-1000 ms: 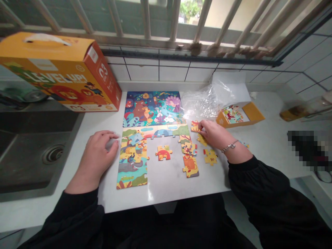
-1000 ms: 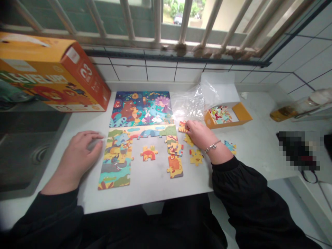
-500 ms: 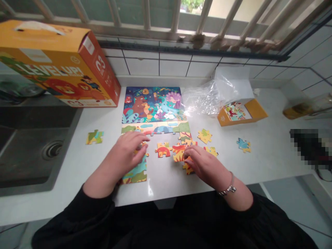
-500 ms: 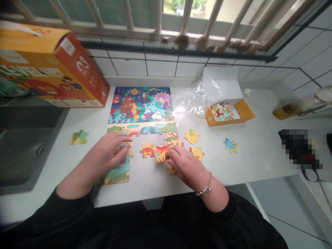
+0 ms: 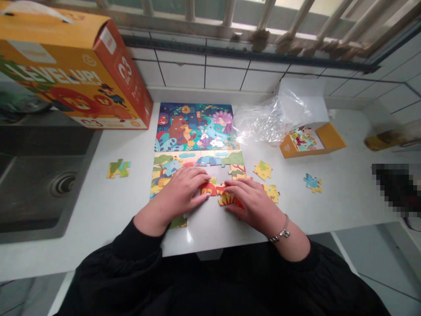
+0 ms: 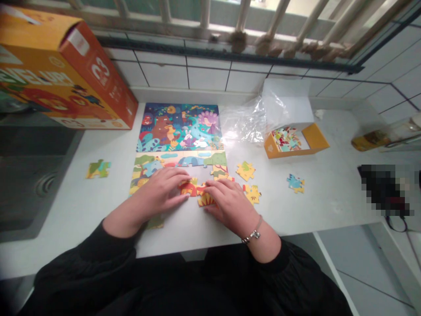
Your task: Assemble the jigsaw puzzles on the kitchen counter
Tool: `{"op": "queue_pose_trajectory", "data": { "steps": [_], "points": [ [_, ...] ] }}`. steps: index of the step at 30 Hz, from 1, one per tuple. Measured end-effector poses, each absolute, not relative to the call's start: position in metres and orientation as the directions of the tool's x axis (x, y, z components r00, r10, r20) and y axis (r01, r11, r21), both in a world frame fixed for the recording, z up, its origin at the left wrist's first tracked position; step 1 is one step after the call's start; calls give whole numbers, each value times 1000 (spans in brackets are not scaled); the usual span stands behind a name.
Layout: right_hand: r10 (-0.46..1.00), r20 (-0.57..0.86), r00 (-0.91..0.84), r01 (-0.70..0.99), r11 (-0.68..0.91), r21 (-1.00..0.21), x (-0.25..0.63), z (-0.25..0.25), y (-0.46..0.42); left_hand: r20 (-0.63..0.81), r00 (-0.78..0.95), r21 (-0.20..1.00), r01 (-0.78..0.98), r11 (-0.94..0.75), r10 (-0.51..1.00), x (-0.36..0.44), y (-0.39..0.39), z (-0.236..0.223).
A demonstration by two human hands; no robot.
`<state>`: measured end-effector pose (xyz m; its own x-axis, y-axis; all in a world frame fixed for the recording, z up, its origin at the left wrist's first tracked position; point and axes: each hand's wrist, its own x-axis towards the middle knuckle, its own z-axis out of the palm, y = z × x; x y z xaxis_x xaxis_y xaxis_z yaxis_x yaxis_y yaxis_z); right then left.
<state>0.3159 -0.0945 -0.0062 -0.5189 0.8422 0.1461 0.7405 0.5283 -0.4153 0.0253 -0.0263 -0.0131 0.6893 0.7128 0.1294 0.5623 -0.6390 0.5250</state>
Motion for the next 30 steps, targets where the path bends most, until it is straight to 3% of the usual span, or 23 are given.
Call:
{"op": "queue_pose_trajectory", "data": {
  "steps": [4, 15, 30],
  "points": [
    [830, 136, -541, 738, 546, -396, 312, -3, -94, 155, 678, 554, 542, -631, 719, 23, -25, -15],
    [699, 276, -660, 665, 714, -220, 287, 0, -107, 214, 661, 572, 512, -641, 719, 28, -23, -18],
    [757, 215, -617, 731, 652, -200, 268, -10, -119, 214, 673, 530, 529, -663, 708, 30, -26, -16]
  ]
}}
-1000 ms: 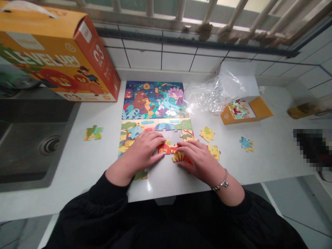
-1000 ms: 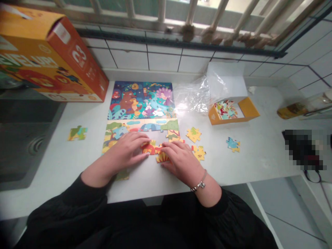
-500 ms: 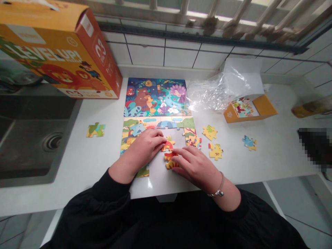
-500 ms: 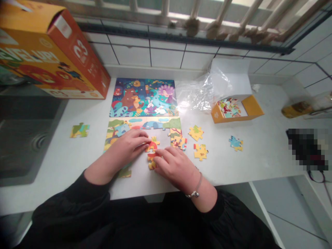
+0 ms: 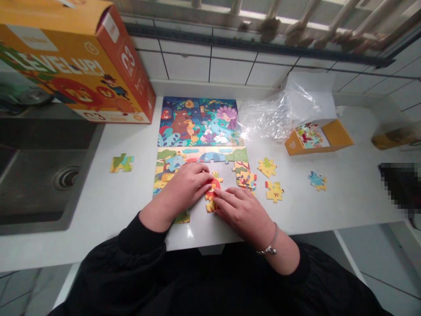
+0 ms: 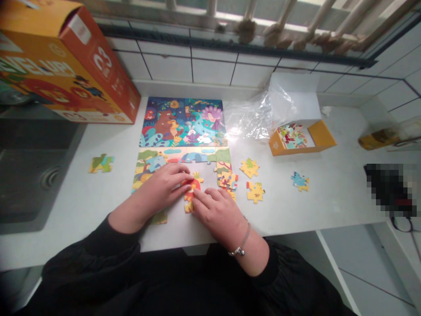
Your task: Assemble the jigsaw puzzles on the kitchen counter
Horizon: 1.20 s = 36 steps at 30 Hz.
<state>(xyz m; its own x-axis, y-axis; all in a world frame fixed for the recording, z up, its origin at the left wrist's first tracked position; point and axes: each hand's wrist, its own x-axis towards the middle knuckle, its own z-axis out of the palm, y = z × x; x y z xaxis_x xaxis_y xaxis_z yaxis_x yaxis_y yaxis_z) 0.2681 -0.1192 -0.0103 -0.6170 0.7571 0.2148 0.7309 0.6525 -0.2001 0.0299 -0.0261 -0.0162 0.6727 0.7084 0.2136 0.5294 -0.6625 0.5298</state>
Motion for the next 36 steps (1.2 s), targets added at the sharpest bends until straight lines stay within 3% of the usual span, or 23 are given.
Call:
{"op": "queue_pose_trajectory", "data": {
  "steps": [6, 12, 19, 36],
  "points": [
    [782, 240, -575, 733, 623, -273, 286, 4, -114, 187, 676, 554, 527, -645, 713, 31, -25, -16],
    [913, 307, -267, 870, 366, -331, 359, 22, -114, 142, 702, 558, 525, -642, 698, 35, -29, -15],
    [868, 219, -446, 766, 497, -408, 362, 5, -147, 132, 716, 495, 552, -672, 686, 50, -41, -16],
    [848, 88, -523, 769, 514, -380, 341, -4, -138, 122, 721, 489, 555, -673, 683, 69, -53, -22]
  ]
}}
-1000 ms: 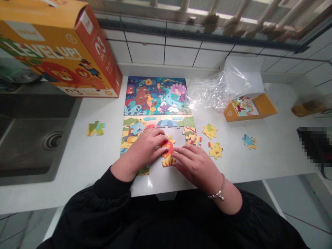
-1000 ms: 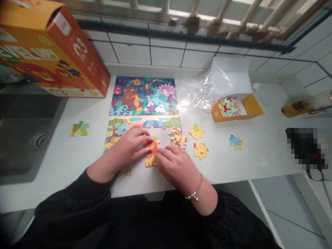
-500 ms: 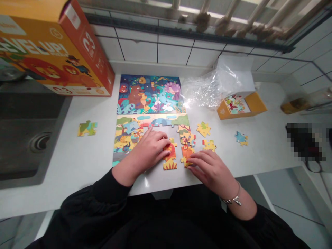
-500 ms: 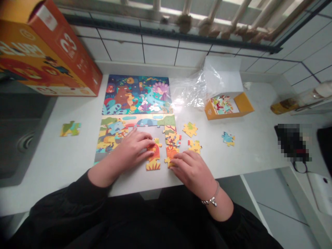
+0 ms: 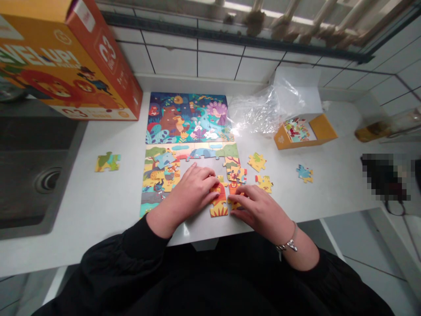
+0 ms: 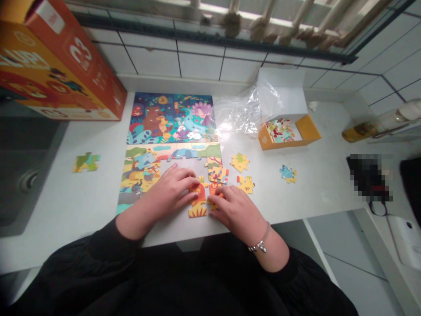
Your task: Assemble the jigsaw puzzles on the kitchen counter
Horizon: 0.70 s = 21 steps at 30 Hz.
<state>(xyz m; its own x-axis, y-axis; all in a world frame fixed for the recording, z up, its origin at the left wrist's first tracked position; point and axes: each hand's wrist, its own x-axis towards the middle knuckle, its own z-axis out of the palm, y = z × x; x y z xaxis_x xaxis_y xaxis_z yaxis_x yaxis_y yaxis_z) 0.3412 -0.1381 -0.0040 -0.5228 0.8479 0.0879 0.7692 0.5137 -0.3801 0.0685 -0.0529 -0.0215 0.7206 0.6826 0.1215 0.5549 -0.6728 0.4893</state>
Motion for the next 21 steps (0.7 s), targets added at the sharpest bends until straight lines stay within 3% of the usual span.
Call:
{"op": "queue_pose_trajectory", "data": {
  "steps": [11, 21],
  "points": [
    [776, 47, -629, 752, 622, -218, 338, -1, -127, 39, 765, 517, 536, -668, 643, 63, -51, -16],
    [806, 50, -590, 762, 577, -294, 329, 4, -122, 64, 721, 491, 579, -651, 690, 70, -56, -19]
  ]
}}
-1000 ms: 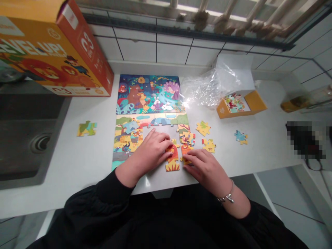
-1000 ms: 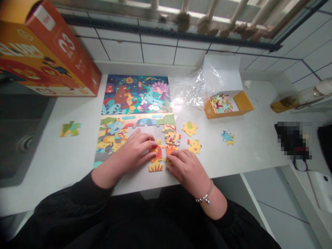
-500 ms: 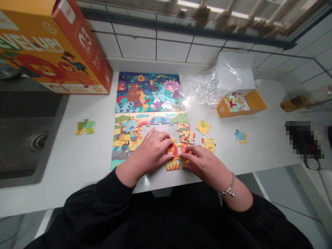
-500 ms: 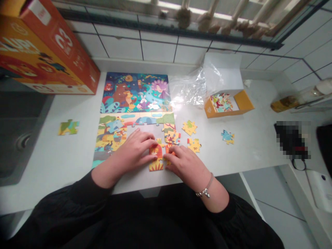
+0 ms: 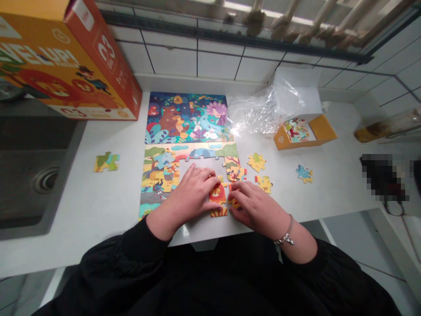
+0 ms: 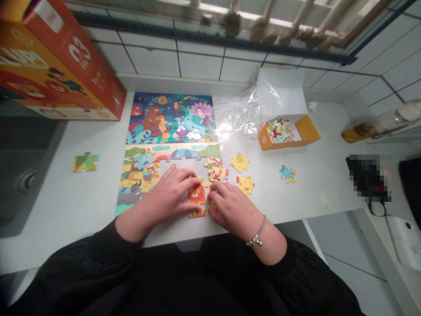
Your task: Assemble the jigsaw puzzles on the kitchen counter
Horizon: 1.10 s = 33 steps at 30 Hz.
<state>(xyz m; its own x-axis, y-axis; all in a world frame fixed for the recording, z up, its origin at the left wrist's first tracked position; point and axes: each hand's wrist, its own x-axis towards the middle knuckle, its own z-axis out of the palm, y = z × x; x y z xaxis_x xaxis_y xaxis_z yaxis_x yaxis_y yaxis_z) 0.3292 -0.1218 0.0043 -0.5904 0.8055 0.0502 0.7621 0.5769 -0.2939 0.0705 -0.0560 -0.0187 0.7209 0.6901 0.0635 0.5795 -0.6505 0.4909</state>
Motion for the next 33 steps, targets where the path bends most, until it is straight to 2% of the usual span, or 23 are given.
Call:
{"op": "queue_pose_trajectory", "data": {
  "steps": [8, 16, 22, 27, 33],
  "points": [
    [772, 29, -636, 763, 633, -131, 318, 10, -108, 92, 704, 449, 602, -661, 704, 74, -58, -19],
    [765, 61, -641, 731, 633, -256, 322, 9, -104, 119, 682, 438, 617, -655, 722, 86, -62, -23],
    [764, 66, -642, 726, 633, -270, 324, 8, -105, 102, 676, 403, 643, -651, 730, 85, -62, -17],
    [779, 87, -620, 723, 612, -320, 325, 5, -106, 76, 726, 474, 577, -666, 683, 52, -55, -9],
    [813, 95, -574, 714, 554, -427, 334, 6, -110, 37, 745, 485, 570, -663, 667, 40, -50, -14]
  ]
}}
